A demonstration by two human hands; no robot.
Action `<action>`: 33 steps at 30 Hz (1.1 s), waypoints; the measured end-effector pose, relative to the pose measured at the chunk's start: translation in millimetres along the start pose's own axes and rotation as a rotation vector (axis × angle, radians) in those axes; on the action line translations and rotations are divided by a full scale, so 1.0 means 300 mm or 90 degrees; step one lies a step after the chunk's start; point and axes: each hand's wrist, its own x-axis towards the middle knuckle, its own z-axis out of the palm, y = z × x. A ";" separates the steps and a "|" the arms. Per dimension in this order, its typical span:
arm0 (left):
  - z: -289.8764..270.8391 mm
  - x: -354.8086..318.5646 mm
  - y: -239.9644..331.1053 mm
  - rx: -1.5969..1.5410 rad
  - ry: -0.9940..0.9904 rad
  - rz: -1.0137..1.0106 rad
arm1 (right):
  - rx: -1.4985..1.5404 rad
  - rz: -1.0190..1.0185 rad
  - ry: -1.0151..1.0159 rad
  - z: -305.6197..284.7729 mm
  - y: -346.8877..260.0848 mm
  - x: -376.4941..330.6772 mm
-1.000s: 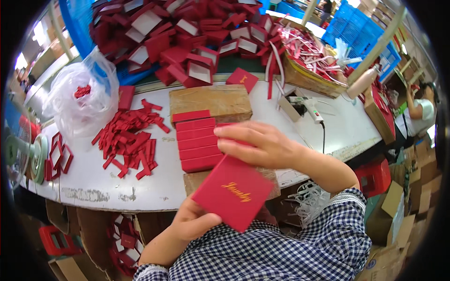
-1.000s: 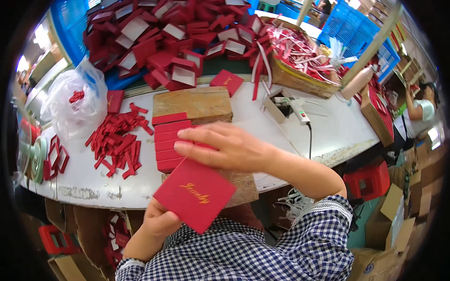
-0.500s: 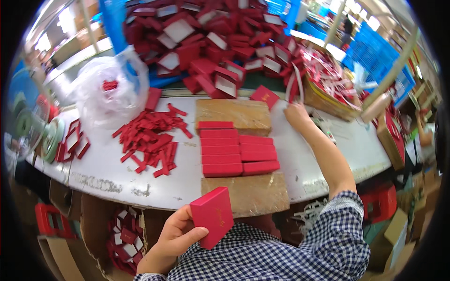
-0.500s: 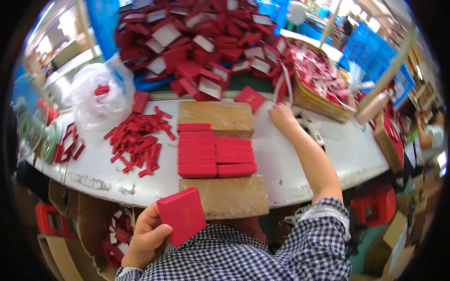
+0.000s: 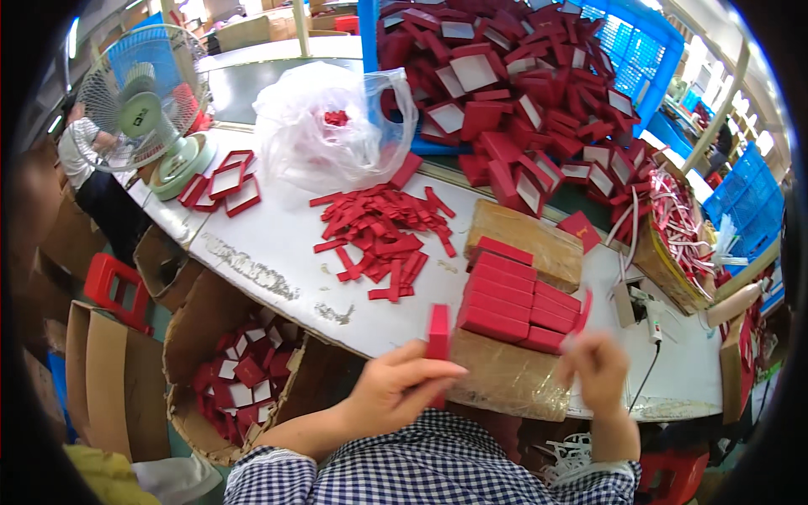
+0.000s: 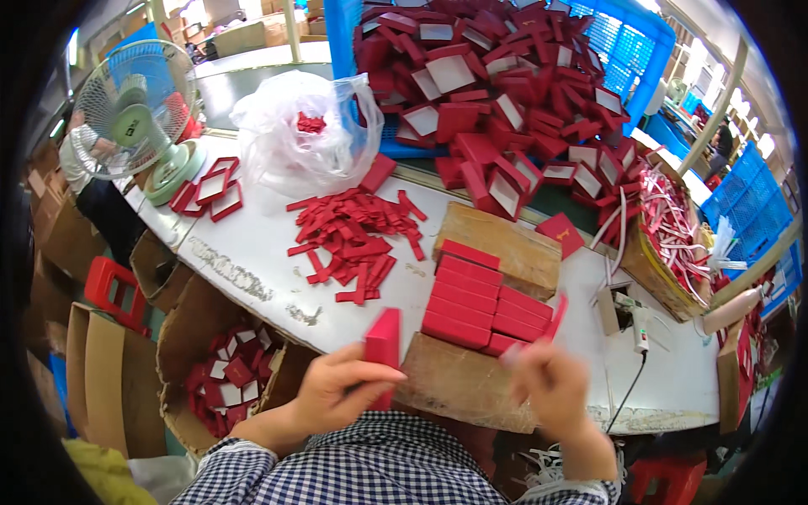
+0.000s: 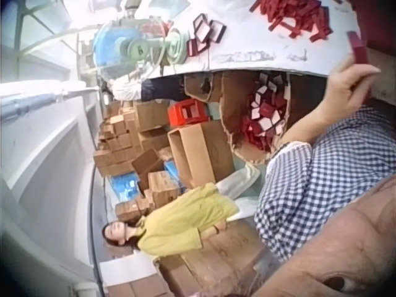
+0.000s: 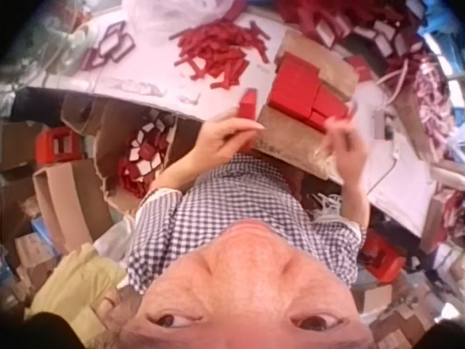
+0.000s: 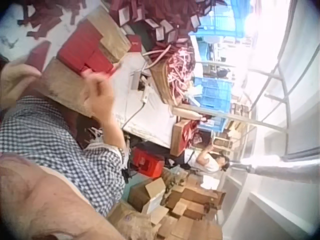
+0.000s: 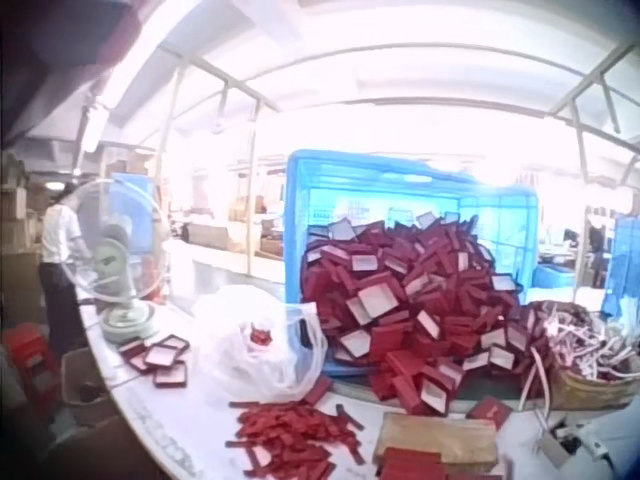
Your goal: Applying adhesive strips and ribbons to jewelry boxes and stacking them.
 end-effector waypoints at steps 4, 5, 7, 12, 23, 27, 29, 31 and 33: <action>0.091 0.026 0.042 -0.117 -0.084 -0.004 | -0.155 -0.150 -0.133 0.161 0.020 -0.106; 0.100 0.028 0.031 -0.111 -0.083 -0.003 | -0.151 -0.155 -0.133 0.171 0.034 -0.116; 0.102 0.031 -0.002 -0.067 -0.075 0.071 | -0.120 -0.117 -0.111 0.189 0.047 -0.127; 0.112 0.020 0.000 -0.082 -0.056 0.071 | -0.110 -0.114 -0.124 0.193 0.046 -0.123; 0.097 0.009 -0.007 -0.143 -0.098 0.012 | 0.191 -0.047 0.061 0.278 0.016 -0.116; 0.093 0.011 0.005 -0.154 -0.080 0.032 | -0.110 -0.276 -0.038 0.235 0.012 -0.084; 0.086 0.021 0.014 -0.102 -0.063 0.099 | -0.109 -0.283 -0.065 0.231 -0.010 -0.084; 0.087 0.021 0.020 -0.084 -0.064 0.107 | -0.102 -0.251 -0.089 0.218 -0.009 -0.084; 0.086 0.016 0.025 -0.064 -0.064 0.113 | -0.092 -0.220 -0.113 0.207 -0.009 -0.086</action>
